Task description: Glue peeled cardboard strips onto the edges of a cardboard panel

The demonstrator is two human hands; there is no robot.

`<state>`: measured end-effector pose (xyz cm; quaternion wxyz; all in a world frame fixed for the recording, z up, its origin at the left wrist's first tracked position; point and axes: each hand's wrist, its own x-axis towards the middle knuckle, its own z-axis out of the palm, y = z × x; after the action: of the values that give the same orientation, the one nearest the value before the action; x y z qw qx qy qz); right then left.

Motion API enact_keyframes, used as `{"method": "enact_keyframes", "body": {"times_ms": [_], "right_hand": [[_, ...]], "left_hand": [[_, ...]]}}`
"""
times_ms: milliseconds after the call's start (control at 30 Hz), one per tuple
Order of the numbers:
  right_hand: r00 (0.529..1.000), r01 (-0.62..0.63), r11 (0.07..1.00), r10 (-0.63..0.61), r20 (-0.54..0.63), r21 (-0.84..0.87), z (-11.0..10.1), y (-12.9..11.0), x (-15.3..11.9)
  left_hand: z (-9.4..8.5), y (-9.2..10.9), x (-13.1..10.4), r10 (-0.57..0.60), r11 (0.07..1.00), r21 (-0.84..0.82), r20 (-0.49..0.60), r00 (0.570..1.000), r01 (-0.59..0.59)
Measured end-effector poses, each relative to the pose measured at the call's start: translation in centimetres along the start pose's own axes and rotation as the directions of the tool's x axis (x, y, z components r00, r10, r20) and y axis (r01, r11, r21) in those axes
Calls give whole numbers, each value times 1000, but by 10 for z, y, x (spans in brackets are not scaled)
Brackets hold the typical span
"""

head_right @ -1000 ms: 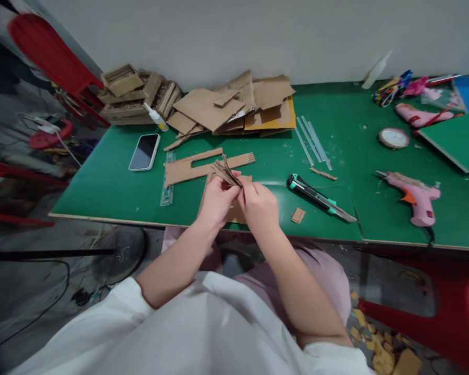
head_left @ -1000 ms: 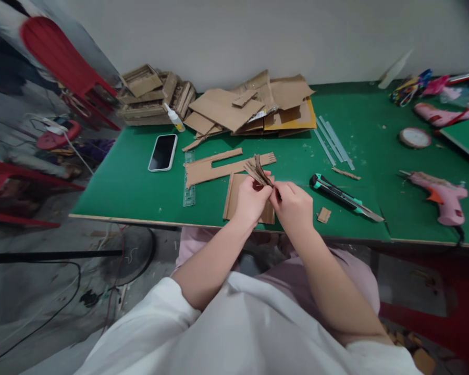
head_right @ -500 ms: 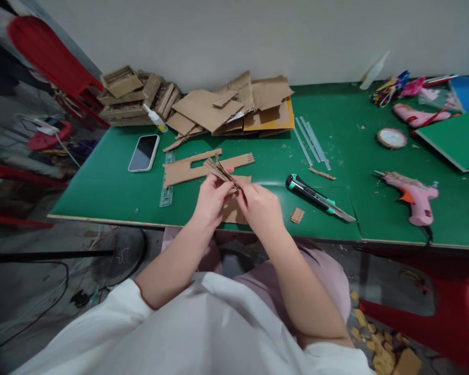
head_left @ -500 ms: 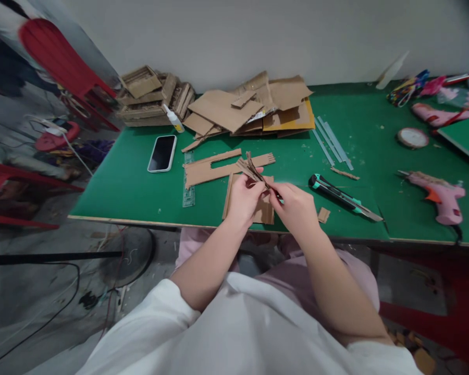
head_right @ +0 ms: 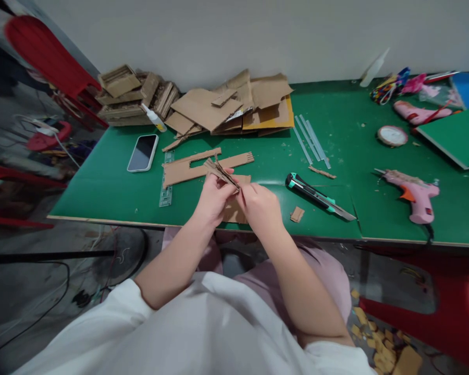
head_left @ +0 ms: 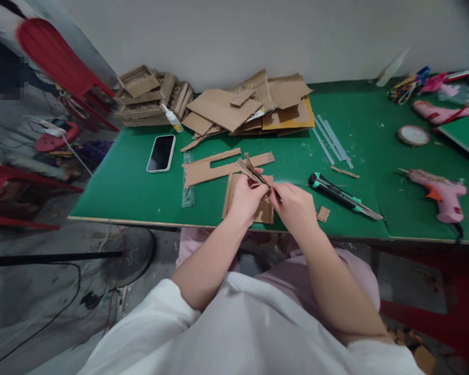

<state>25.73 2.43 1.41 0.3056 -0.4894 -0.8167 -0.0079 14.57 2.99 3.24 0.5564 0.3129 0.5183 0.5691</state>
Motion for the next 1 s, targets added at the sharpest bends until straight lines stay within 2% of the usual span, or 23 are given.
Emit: {"method": "enact_keyframes", "body": {"times_ms": [267, 433, 533, 800, 900, 1000], "right_hand": [[999, 6, 1000, -6, -33, 0, 0, 1, 0], [1000, 3, 995, -1, -15, 103, -3, 4, 1], [1000, -2, 994, 3, -15, 106, -5, 4, 1], [1000, 18, 998, -19, -20, -58, -3, 4, 0], [1000, 13, 1000, -13, 2, -20, -5, 5, 1], [999, 8, 996, -12, 43, 89, -10, 7, 2]], "left_hand": [[0, 3, -1, -67, 997, -33, 21, 998, 68], [-1, 5, -3, -90, 994, -55, 22, 996, 91], [-1, 5, -4, -79, 994, -66, 43, 996, 82], [0, 1, -5, 25, 1000, 5, 48, 999, -25], [0, 0, -6, 47, 999, 22, 46, 998, -48], [0, 2, -6, 6, 1000, -19, 55, 998, -5]]}}
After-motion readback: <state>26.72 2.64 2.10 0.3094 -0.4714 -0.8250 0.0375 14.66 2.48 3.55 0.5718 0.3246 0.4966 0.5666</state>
